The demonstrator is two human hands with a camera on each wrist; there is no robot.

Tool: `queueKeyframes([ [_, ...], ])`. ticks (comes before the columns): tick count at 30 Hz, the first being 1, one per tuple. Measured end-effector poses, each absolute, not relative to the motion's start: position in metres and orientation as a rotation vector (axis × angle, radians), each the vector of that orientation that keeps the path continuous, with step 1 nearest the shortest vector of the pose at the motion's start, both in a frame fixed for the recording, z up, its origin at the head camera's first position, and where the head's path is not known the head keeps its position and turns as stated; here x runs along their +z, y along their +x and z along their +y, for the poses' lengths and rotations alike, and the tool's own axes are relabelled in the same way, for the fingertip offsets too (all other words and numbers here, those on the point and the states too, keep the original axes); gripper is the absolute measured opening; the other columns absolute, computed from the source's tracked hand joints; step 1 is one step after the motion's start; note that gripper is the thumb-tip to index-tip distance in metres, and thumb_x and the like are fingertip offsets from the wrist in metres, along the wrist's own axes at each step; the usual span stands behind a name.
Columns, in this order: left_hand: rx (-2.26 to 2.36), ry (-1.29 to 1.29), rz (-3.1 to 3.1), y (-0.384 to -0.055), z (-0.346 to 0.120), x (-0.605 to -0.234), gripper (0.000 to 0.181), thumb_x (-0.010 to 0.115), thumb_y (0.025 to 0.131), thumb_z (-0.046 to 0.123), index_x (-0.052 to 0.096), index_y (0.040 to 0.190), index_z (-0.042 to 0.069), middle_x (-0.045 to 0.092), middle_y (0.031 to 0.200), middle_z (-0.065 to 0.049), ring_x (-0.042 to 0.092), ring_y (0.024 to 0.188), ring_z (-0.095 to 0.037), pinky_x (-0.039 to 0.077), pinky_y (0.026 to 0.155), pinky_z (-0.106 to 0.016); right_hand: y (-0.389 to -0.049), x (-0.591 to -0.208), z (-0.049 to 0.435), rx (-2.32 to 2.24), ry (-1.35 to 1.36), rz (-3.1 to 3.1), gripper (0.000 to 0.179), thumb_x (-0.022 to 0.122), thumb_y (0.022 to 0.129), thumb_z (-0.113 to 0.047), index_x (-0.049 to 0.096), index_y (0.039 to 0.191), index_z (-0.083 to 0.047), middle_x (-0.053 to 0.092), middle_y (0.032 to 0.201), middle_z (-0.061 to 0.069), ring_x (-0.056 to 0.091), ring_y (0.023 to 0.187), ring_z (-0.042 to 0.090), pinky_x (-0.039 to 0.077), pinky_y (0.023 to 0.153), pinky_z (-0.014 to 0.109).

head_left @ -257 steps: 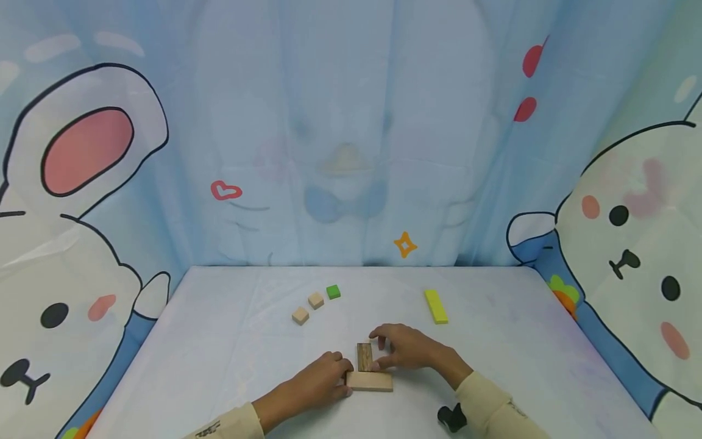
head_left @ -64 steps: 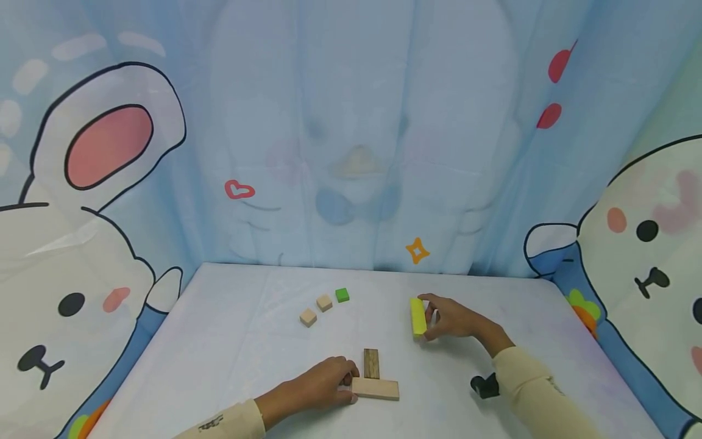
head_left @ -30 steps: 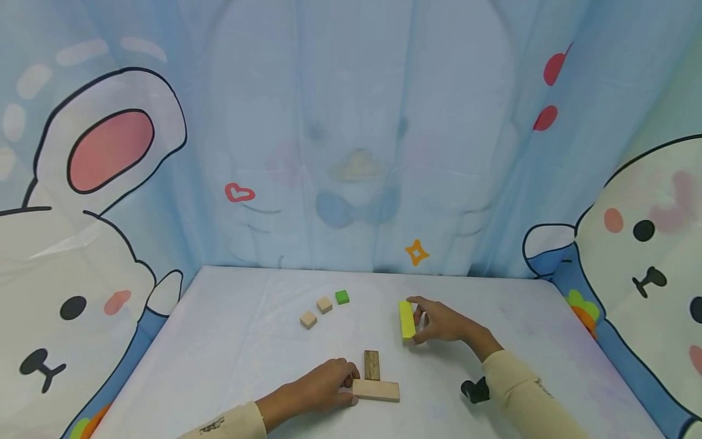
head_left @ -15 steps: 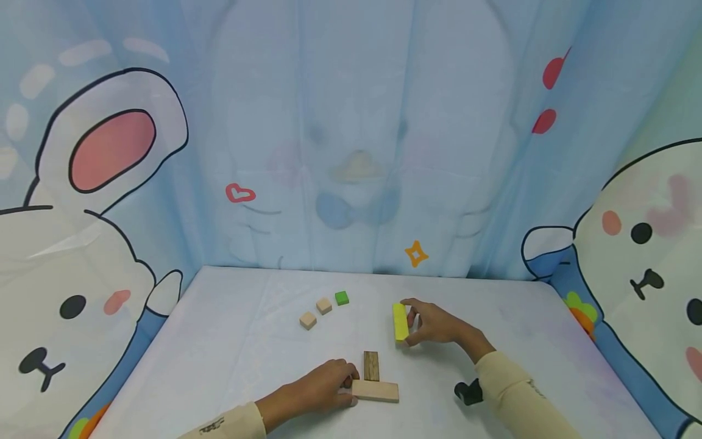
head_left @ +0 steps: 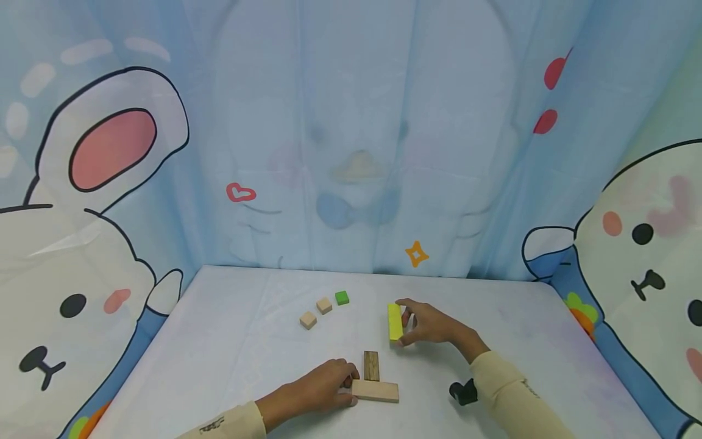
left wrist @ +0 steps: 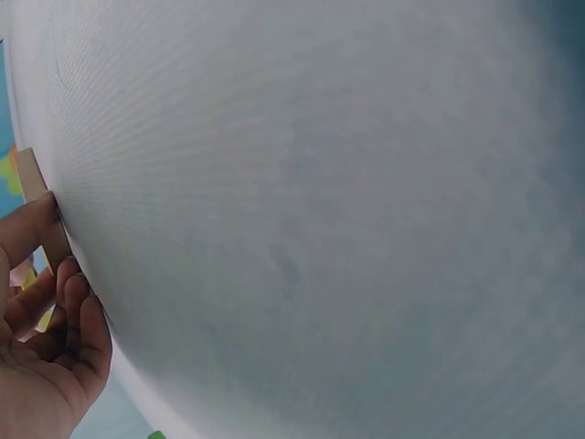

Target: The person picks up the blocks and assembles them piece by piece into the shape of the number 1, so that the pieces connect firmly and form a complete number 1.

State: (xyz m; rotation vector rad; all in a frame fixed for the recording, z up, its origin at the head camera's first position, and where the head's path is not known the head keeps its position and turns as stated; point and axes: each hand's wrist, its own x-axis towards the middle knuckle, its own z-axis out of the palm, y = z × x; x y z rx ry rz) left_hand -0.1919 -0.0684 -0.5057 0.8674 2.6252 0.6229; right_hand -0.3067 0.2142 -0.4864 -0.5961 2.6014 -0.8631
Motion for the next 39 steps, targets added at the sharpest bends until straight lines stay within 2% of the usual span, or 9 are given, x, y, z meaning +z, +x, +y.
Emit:
queueKeyframes([
  [24, 0.613, 0.825, 2.619, -0.193, -0.067, -0.508, 0.032, 0.075, 0.091, 0.026, 0.065, 0.119, 0.014, 0.054, 0.088, 0.012, 0.048, 0.078, 0.002, 0.047, 0.073, -0.018, -0.307, -0.486, 0.195, -0.852, -0.645, 2.598, 0.096, 0.091, 0.072, -0.031, 0.04, 0.149, -0.003, 0.059, 0.1, -0.002, 0.055, 0.078, 0.014, 0.048, 0.069, 0.03],
  [39, 0.613, 0.861, 2.63, -0.194, -0.067, -0.51, 0.031, 0.076, 0.09, 0.026, 0.065, 0.116, 0.014, 0.054, 0.086, 0.013, 0.047, 0.077, 0.003, 0.046, 0.073, -0.017, -0.306, -0.489, 0.189, -0.859, -0.723, 2.59, 0.096, 0.09, 0.072, -0.032, 0.04, 0.147, 0.0, 0.06, 0.099, -0.001, 0.053, 0.076, 0.015, 0.045, 0.065, 0.029],
])
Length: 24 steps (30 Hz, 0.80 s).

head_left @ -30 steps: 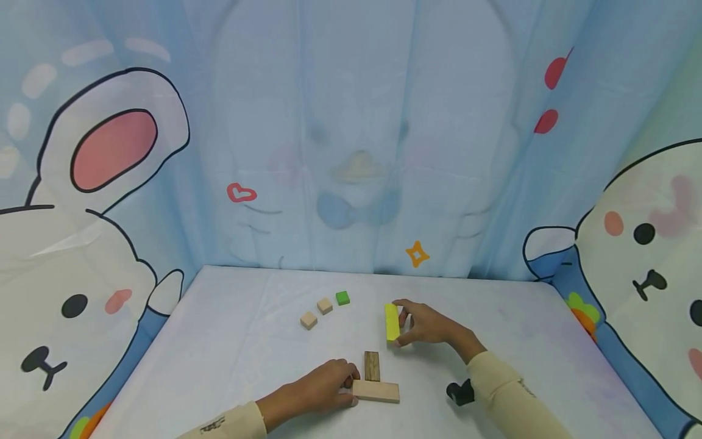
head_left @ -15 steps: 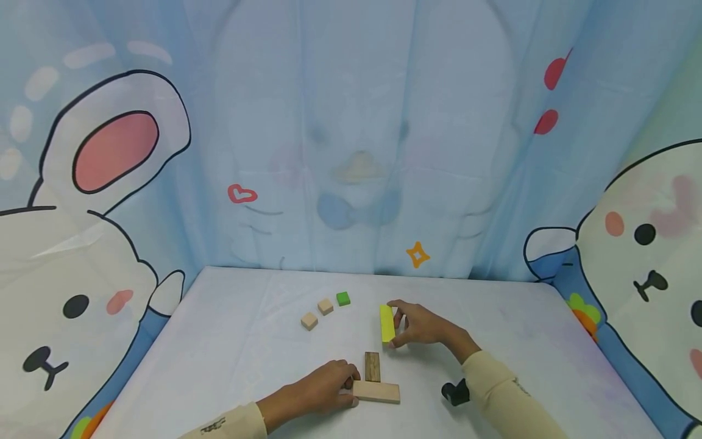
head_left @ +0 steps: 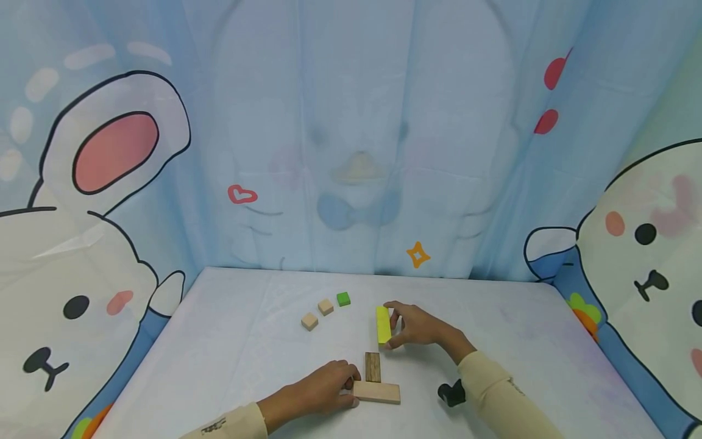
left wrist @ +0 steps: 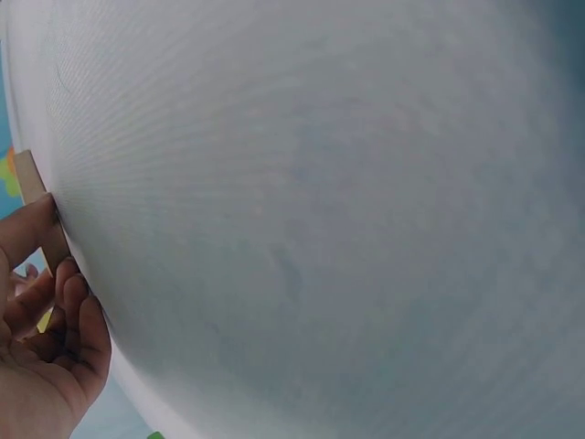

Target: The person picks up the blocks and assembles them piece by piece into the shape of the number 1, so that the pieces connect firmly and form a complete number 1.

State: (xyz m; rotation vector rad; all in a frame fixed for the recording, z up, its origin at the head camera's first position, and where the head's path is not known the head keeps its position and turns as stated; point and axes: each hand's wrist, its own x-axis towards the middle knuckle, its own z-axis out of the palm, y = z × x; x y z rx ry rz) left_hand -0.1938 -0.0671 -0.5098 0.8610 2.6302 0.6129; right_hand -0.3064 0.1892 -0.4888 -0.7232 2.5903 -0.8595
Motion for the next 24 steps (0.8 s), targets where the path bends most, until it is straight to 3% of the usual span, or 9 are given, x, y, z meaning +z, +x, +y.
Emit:
queueKeyframes([
  [24, 0.616, 0.867, 2.629, -0.194, -0.068, -0.511, 0.031, 0.076, 0.09, 0.026, 0.065, 0.116, 0.014, 0.054, 0.087, 0.013, 0.048, 0.077, 0.002, 0.046, 0.073, -0.017, -0.307, -0.492, 0.172, -0.835, -0.695, 2.585, 0.096, 0.091, 0.072, -0.033, 0.041, 0.148, -0.002, 0.06, 0.097, -0.003, 0.052, 0.077, 0.014, 0.044, 0.066, 0.028],
])
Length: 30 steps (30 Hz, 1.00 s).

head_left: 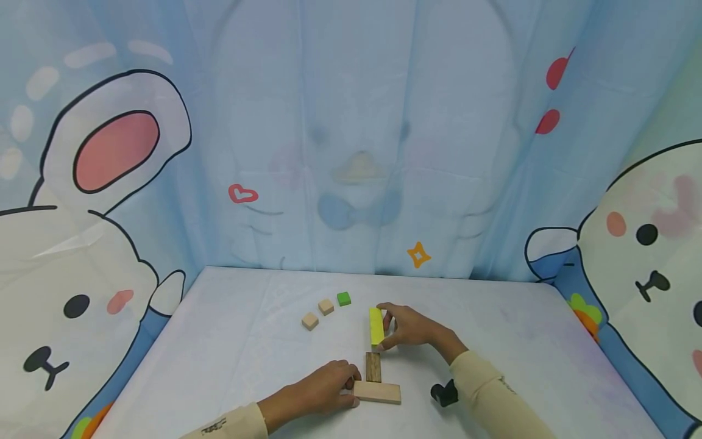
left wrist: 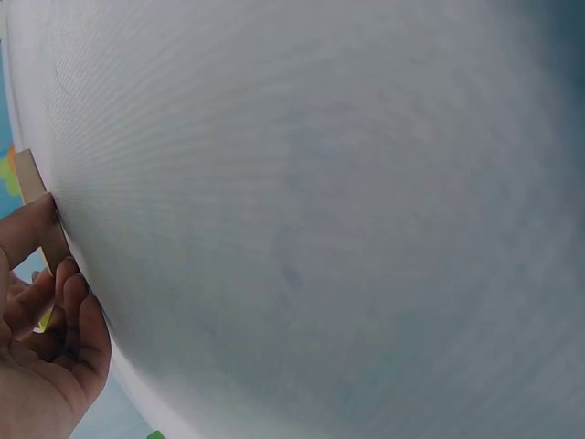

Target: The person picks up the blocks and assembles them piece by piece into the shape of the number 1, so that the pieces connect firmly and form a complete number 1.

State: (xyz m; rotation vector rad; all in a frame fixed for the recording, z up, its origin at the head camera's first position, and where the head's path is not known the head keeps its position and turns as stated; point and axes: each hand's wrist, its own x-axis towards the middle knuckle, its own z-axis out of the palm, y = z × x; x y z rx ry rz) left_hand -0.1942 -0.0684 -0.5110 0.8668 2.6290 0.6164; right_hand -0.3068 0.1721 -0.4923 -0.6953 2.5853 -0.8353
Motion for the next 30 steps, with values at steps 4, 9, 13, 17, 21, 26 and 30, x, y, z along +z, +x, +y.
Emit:
queueKeyframes([
  [4, 0.614, 0.855, 2.626, -0.195, -0.068, -0.512, 0.031, 0.076, 0.091, 0.027, 0.065, 0.116, 0.014, 0.053, 0.087, 0.013, 0.047, 0.077, 0.002, 0.046, 0.073, -0.017, -0.306, -0.492, 0.17, -0.853, -0.699, 2.572, 0.096, 0.091, 0.072, -0.032, 0.041, 0.148, -0.001, 0.059, 0.097, -0.002, 0.051, 0.076, 0.014, 0.043, 0.065, 0.028],
  [9, 0.607, 0.852, 2.628, -0.195, -0.069, -0.513, 0.031, 0.076, 0.091, 0.027, 0.065, 0.117, 0.014, 0.053, 0.086, 0.013, 0.047, 0.077, 0.002, 0.045, 0.072, -0.017, -0.305, -0.493, 0.169, -0.835, -0.706, 2.576, 0.095, 0.09, 0.072, -0.032, 0.042, 0.148, -0.001, 0.059, 0.097, -0.002, 0.051, 0.075, 0.013, 0.041, 0.063, 0.027],
  [13, 0.606, 0.858, 2.63, -0.194, -0.069, -0.511, 0.031, 0.076, 0.091, 0.027, 0.065, 0.116, 0.014, 0.053, 0.086, 0.013, 0.047, 0.077, 0.002, 0.045, 0.072, -0.017, -0.305, -0.494, 0.168, -0.837, -0.708, 2.578, 0.095, 0.091, 0.072, -0.031, 0.042, 0.147, -0.001, 0.059, 0.097, -0.002, 0.05, 0.077, 0.014, 0.041, 0.064, 0.028],
  [17, 0.61, 0.868, 2.628, -0.194, -0.07, -0.509, 0.031, 0.076, 0.09, 0.026, 0.065, 0.116, 0.014, 0.054, 0.086, 0.013, 0.047, 0.076, 0.002, 0.045, 0.072, -0.017, -0.304, -0.495, 0.166, -0.838, -0.698, 2.577, 0.095, 0.091, 0.072, -0.031, 0.042, 0.147, 0.0, 0.059, 0.096, -0.002, 0.05, 0.079, 0.015, 0.04, 0.065, 0.029],
  [21, 0.612, 0.874, 2.629, -0.195, -0.069, -0.51, 0.031, 0.077, 0.09, 0.026, 0.065, 0.116, 0.013, 0.053, 0.085, 0.013, 0.047, 0.076, 0.002, 0.045, 0.071, -0.017, -0.304, -0.496, 0.164, -0.829, -0.681, 2.574, 0.095, 0.091, 0.072, -0.031, 0.042, 0.147, -0.001, 0.059, 0.096, -0.002, 0.05, 0.081, 0.015, 0.041, 0.068, 0.03],
  [26, 0.61, 0.864, 2.63, -0.196, -0.069, -0.513, 0.032, 0.077, 0.09, 0.026, 0.065, 0.116, 0.014, 0.053, 0.085, 0.013, 0.047, 0.076, 0.002, 0.045, 0.071, -0.017, -0.304, -0.497, 0.162, -0.814, -0.661, 2.572, 0.094, 0.091, 0.071, -0.03, 0.043, 0.147, -0.002, 0.059, 0.095, -0.002, 0.051, 0.082, 0.015, 0.042, 0.07, 0.031],
  [30, 0.607, 0.859, 2.632, -0.196, -0.068, -0.513, 0.032, 0.077, 0.09, 0.026, 0.065, 0.116, 0.014, 0.053, 0.085, 0.013, 0.047, 0.076, 0.002, 0.045, 0.071, -0.017, -0.303, -0.497, 0.16, -0.805, -0.637, 2.571, 0.094, 0.092, 0.071, -0.031, 0.043, 0.147, -0.003, 0.059, 0.094, -0.002, 0.051, 0.082, 0.015, 0.042, 0.071, 0.032],
])
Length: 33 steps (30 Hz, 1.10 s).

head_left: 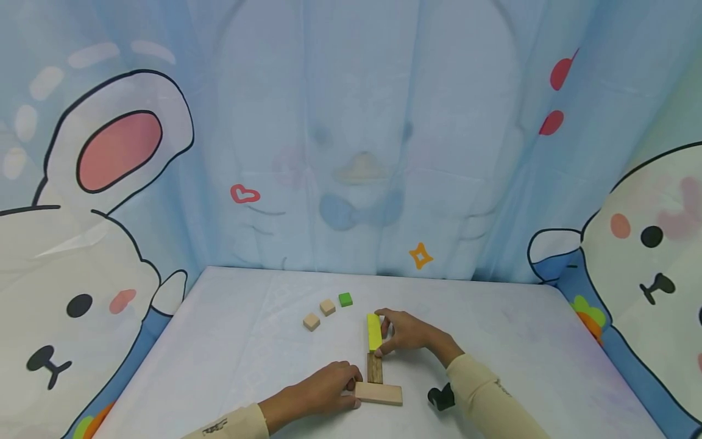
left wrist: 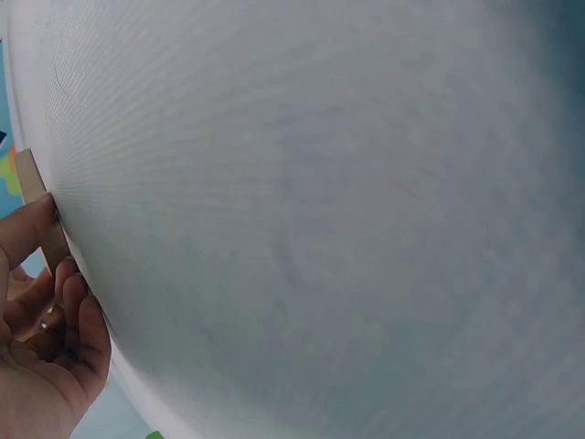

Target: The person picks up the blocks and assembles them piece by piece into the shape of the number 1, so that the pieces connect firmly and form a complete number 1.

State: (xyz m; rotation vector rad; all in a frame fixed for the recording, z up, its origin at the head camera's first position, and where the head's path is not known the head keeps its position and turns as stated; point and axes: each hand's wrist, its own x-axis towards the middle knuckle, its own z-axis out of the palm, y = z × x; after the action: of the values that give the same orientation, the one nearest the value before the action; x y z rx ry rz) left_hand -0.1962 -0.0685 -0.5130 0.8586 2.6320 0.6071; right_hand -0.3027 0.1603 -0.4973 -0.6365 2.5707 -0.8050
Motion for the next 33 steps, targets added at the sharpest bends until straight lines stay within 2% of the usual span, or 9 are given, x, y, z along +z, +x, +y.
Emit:
queueKeyframes([
  [16, 0.624, 0.88, 2.627, -0.1968, -0.0689, -0.5145, 0.031, 0.077, 0.09, 0.026, 0.065, 0.116, 0.013, 0.053, 0.085, 0.014, 0.047, 0.075, 0.002, 0.044, 0.071, -0.017, -0.3055, -0.5043, 0.159, -0.78, -0.637, 2.58, 0.094, 0.091, 0.071, -0.033, 0.044, 0.146, -0.001, 0.058, 0.092, -0.002, 0.051, 0.08, 0.015, 0.042, 0.069, 0.031],
  [33, 0.63, 0.9, 2.616, -0.1974, -0.0705, -0.5144, 0.032, 0.076, 0.091, 0.027, 0.065, 0.117, 0.012, 0.053, 0.086, 0.014, 0.046, 0.076, 0.003, 0.044, 0.071, -0.016, -0.3071, -0.5047, 0.1572, -0.754, -0.615, 2.563, 0.093, 0.091, 0.071, -0.032, 0.045, 0.145, -0.001, 0.059, 0.092, -0.003, 0.052, 0.083, 0.014, 0.042, 0.074, 0.033],
])
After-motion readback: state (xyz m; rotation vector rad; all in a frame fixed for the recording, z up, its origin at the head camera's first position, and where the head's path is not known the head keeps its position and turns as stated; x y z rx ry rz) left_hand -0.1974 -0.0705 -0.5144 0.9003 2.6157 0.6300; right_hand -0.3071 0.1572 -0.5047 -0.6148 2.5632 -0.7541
